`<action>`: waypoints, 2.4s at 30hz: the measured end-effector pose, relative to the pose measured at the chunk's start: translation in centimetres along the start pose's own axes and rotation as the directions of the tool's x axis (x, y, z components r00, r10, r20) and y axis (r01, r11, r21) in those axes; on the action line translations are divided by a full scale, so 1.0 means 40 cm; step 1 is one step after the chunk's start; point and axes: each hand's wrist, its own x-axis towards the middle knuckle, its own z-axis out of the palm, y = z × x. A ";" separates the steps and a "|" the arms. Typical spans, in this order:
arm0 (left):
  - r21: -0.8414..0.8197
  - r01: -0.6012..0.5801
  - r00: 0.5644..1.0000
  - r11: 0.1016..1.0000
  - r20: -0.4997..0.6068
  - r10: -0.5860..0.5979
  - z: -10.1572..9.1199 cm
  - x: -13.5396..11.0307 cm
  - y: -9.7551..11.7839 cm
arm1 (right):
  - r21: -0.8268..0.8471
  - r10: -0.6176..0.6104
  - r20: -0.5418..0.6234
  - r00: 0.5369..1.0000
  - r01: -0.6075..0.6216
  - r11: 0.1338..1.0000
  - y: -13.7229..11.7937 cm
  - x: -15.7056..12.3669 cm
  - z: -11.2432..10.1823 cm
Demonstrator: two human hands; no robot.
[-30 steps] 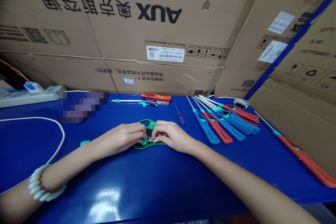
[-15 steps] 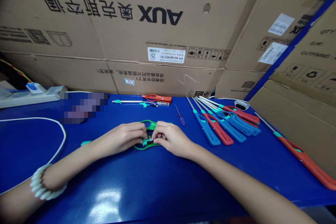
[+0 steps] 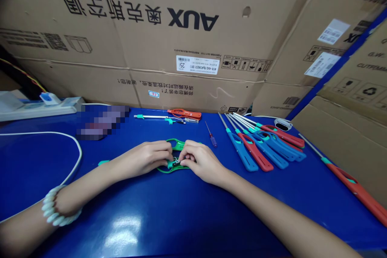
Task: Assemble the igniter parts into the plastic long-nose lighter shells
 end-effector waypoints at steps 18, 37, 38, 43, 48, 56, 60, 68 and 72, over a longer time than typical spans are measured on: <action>0.128 -0.041 0.998 0.991 0.050 0.035 -0.007 0.006 0.009 | -0.012 -0.004 -0.041 0.999 0.004 1.000 -0.002 -0.011 0.008; 0.089 -0.028 1.000 0.996 0.016 0.026 0.000 -0.001 0.000 | 0.092 0.129 -0.074 0.989 -0.122 0.988 -0.003 -0.006 0.027; 0.090 -0.028 0.999 0.996 0.018 0.026 0.000 -0.002 0.000 | 0.093 0.127 -0.076 0.989 -0.120 0.988 -0.004 -0.005 0.026; 0.100 -0.034 0.999 0.994 0.027 0.032 -0.002 0.000 0.000 | 0.086 0.097 -0.093 0.991 -0.089 0.992 -0.006 -0.004 0.029; 0.103 -0.018 0.999 0.994 0.035 0.014 -0.003 0.000 0.000 | 0.066 0.063 -0.102 0.993 -0.057 0.996 0.000 -0.007 0.034; 0.048 -0.005 0.999 0.999 0.042 0.003 -0.008 0.000 0.000 | -0.125 -0.178 -0.071 0.981 0.169 0.978 0.009 -0.010 0.025; 0.061 -0.008 0.999 0.998 0.050 0.005 -0.007 0.001 -0.001 | -0.224 -0.218 0.006 0.976 0.214 0.951 0.003 -0.012 0.016; 0.145 -0.050 0.997 0.988 0.060 0.041 -0.009 0.003 0.002 | -0.529 -0.342 0.234 0.910 0.414 0.741 -0.020 -0.018 -0.008; 0.240 -0.085 0.995 0.967 0.066 0.071 -0.014 0.009 0.015 | -0.625 -0.324 0.345 0.881 0.474 0.621 -0.039 -0.022 -0.010</action>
